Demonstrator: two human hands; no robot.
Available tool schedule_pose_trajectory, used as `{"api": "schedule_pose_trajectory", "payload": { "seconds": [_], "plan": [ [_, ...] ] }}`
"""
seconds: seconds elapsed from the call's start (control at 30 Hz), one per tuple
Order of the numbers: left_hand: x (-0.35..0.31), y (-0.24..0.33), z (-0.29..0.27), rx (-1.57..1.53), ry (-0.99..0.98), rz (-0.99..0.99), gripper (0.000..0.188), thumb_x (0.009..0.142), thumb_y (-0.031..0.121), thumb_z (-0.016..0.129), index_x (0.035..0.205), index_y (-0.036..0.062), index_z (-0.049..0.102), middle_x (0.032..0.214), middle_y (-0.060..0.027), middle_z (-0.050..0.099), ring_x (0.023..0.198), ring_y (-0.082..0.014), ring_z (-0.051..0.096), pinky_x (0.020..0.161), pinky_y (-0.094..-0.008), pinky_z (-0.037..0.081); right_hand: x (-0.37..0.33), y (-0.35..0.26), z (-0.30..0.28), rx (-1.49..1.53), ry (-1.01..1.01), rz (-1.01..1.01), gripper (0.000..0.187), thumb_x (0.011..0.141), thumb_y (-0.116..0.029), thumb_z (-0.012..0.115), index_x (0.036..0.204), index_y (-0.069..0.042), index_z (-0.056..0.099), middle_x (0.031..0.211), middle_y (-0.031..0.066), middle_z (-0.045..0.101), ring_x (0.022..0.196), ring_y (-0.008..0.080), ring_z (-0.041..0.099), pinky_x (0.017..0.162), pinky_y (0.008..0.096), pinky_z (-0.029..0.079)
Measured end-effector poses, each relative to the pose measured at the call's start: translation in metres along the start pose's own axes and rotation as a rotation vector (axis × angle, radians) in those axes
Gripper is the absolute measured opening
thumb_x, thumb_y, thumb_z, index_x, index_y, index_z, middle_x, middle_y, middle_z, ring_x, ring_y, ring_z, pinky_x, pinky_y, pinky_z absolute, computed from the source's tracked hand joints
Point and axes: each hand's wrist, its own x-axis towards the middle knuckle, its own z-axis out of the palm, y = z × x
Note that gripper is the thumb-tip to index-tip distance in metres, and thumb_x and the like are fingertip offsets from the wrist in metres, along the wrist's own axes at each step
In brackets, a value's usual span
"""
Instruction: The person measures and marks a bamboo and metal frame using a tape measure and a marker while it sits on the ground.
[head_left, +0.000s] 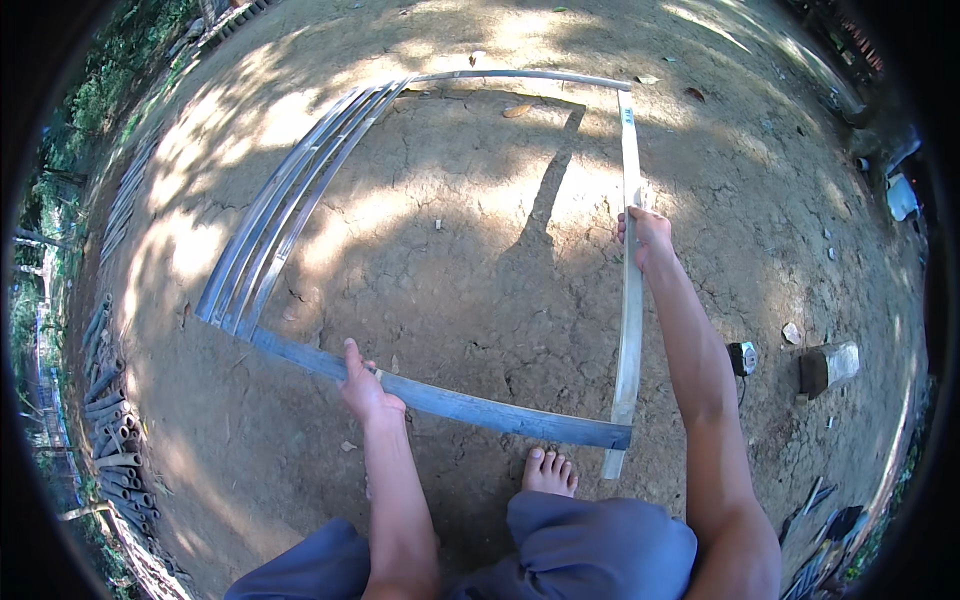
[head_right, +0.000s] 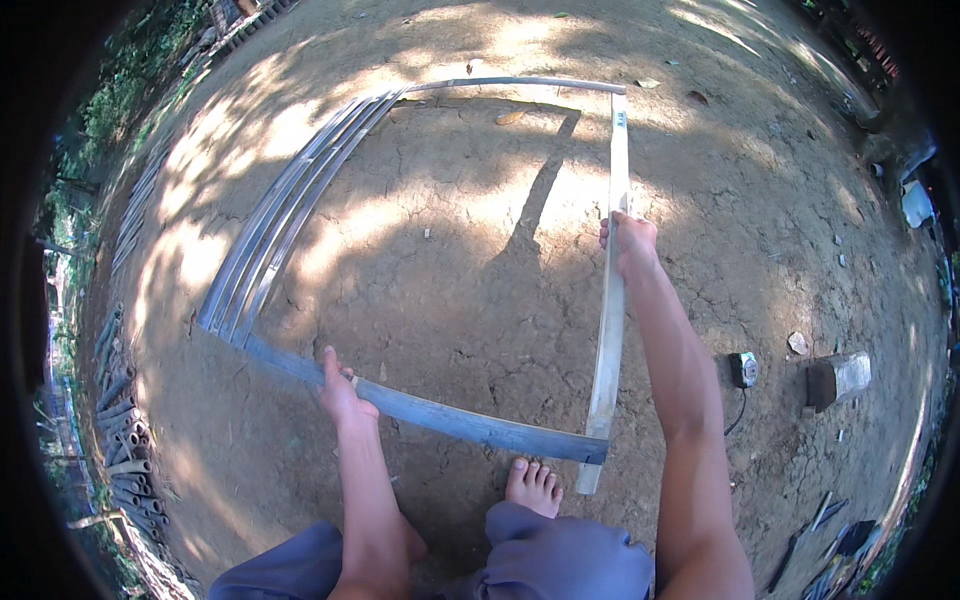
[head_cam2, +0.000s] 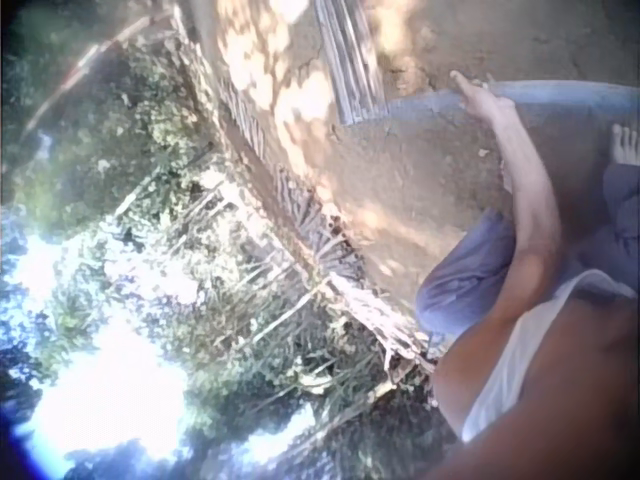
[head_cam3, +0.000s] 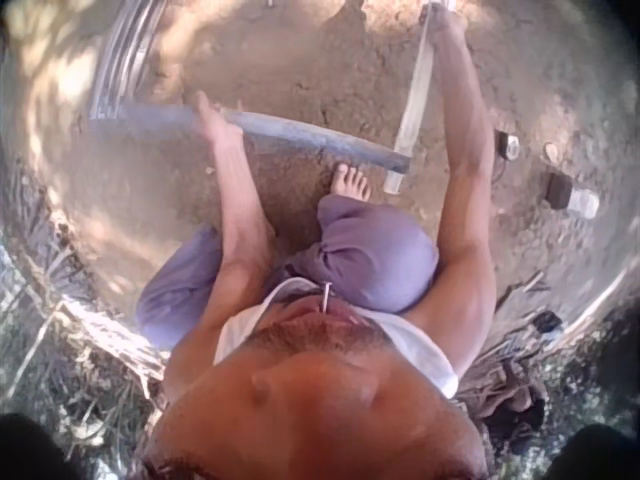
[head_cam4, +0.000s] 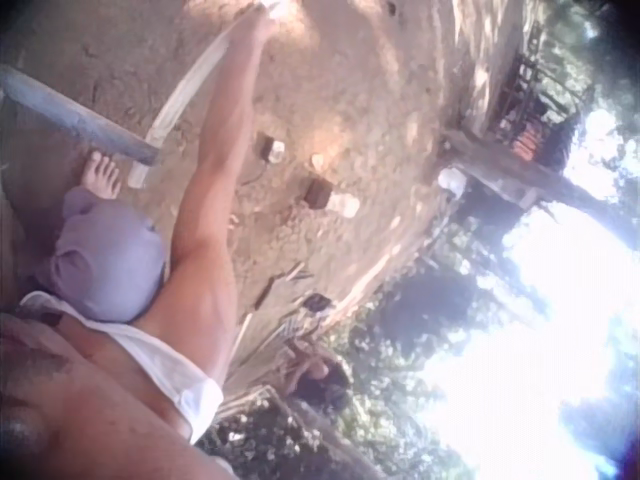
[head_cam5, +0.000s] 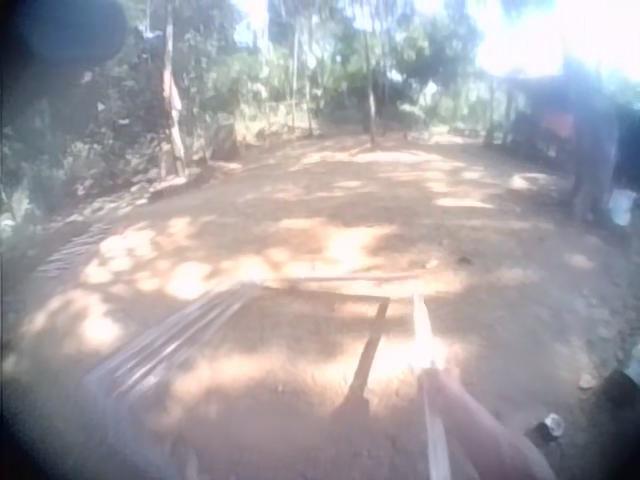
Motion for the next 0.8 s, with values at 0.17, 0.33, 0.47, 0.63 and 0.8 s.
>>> {"api": "schedule_pose_trajectory", "payload": {
  "seconds": [0.17, 0.33, 0.47, 0.63, 0.8],
  "plan": [
    [0.040, 0.027, 0.044, 0.019, -0.151, 0.118, 0.031, 0.089, 0.032, 0.075, 0.098, 0.0060, 0.062, 0.087, -0.0001, 0.054, 0.079, -0.0134, 0.050, 0.078, -0.0349, 0.044, -0.018, 0.000, -0.020, 0.205, 0.046, 0.026, 0.011, 0.099, -0.005, 0.050, 0.100, 0.005, 0.054, 0.079, 0.0124, 0.061, 0.060, 0.0193, 0.059, 0.052, 0.0333, 0.051],
    [0.113, 0.070, 0.104, 0.212, -0.433, 0.178, 0.042, 0.087, 0.038, 0.075, 0.106, 0.0019, 0.064, 0.086, -0.0030, 0.057, 0.082, -0.0146, 0.055, 0.076, -0.0362, 0.047, -0.052, 0.040, -0.021, 0.428, 0.223, 0.099, 0.016, 0.103, -0.012, 0.046, 0.107, 0.003, 0.051, 0.084, 0.0106, 0.061, 0.063, 0.0175, 0.058, 0.054, 0.0323, 0.052],
    [0.174, 0.130, 0.115, 1.032, -0.326, 0.714, 0.063, 0.090, 0.047, 0.067, 0.126, -0.0032, 0.059, 0.106, -0.0145, 0.064, 0.103, -0.0262, 0.062, 0.090, -0.0434, 0.049, -0.121, 0.099, 0.036, 0.641, 0.195, 0.197, 0.022, 0.105, -0.013, 0.043, 0.122, 0.000, 0.040, 0.099, 0.0142, 0.061, 0.076, 0.0225, 0.063, 0.062, 0.0360, 0.056],
    [-0.019, 0.068, 0.103, 1.546, -1.082, 1.057, 0.076, 0.086, 0.053, 0.071, 0.140, 0.0023, 0.052, 0.140, -0.0200, 0.053, 0.131, -0.0339, 0.049, 0.107, -0.0475, 0.043, -0.203, 0.145, 0.076, 0.564, 0.058, 0.190, 0.030, 0.106, -0.014, 0.044, 0.134, -0.011, 0.035, 0.119, 0.0134, 0.063, 0.102, 0.0271, 0.068, 0.083, 0.0399, 0.059],
    [-0.013, 0.014, 0.051, 1.720, -1.473, 0.875, 0.059, 0.072, 0.039, 0.084, 0.118, 0.0066, 0.065, 0.115, -0.0217, 0.064, 0.114, -0.0372, 0.059, 0.092, -0.0446, 0.051, -0.281, 0.162, 0.106, 0.555, -0.183, 0.320, 0.023, 0.106, -0.022, 0.047, 0.127, -0.014, 0.042, 0.119, 0.0092, 0.065, 0.107, 0.0215, 0.066, 0.089, 0.0396, 0.054]
  ]
}}
